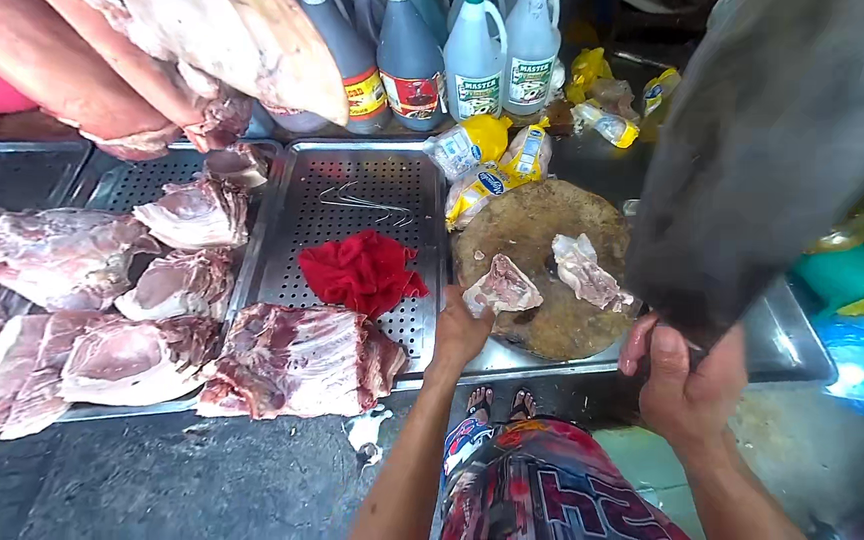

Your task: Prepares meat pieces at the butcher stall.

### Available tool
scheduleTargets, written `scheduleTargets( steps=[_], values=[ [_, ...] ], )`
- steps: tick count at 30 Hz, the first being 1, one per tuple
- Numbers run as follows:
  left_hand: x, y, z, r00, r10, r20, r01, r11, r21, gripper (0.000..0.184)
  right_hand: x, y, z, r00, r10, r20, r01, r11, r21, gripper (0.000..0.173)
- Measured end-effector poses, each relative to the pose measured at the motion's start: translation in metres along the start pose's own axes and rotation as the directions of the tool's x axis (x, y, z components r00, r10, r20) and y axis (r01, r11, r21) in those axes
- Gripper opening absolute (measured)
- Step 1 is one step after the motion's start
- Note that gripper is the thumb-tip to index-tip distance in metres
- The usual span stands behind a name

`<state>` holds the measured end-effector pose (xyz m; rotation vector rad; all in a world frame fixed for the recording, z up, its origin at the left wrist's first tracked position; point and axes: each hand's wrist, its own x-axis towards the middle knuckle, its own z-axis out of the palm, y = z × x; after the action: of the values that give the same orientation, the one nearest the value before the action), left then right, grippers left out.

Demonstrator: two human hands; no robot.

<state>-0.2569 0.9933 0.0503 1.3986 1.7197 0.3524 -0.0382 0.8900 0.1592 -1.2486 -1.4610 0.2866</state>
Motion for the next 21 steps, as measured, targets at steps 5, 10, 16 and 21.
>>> scheduleTargets(
  steps=[5,10,16,21],
  values=[
    [-0.002,-0.002,0.005,1.0,-0.02,0.015,0.02,1.0,-0.017,0.071,-0.02,0.023,0.042,0.852,0.262,0.453,-0.085,0.924,-0.374,0.046],
    [0.003,-0.013,-0.001,0.999,-0.034,0.019,0.035,0.997,-0.061,0.072,-0.018,0.047,0.066,0.34,0.713,0.613,-0.172,0.688,-0.705,0.046],
    [0.009,-0.053,-0.024,0.961,0.001,-0.276,-0.101,0.932,-0.349,0.06,-0.048,0.053,0.024,0.371,0.688,0.623,-0.252,0.721,-0.646,0.044],
    [0.005,-0.059,-0.054,0.967,0.185,-0.173,-0.238,0.898,-0.37,0.054,-0.038,0.055,-0.039,0.686,0.56,0.463,-0.295,0.797,-0.527,0.043]
  ],
)
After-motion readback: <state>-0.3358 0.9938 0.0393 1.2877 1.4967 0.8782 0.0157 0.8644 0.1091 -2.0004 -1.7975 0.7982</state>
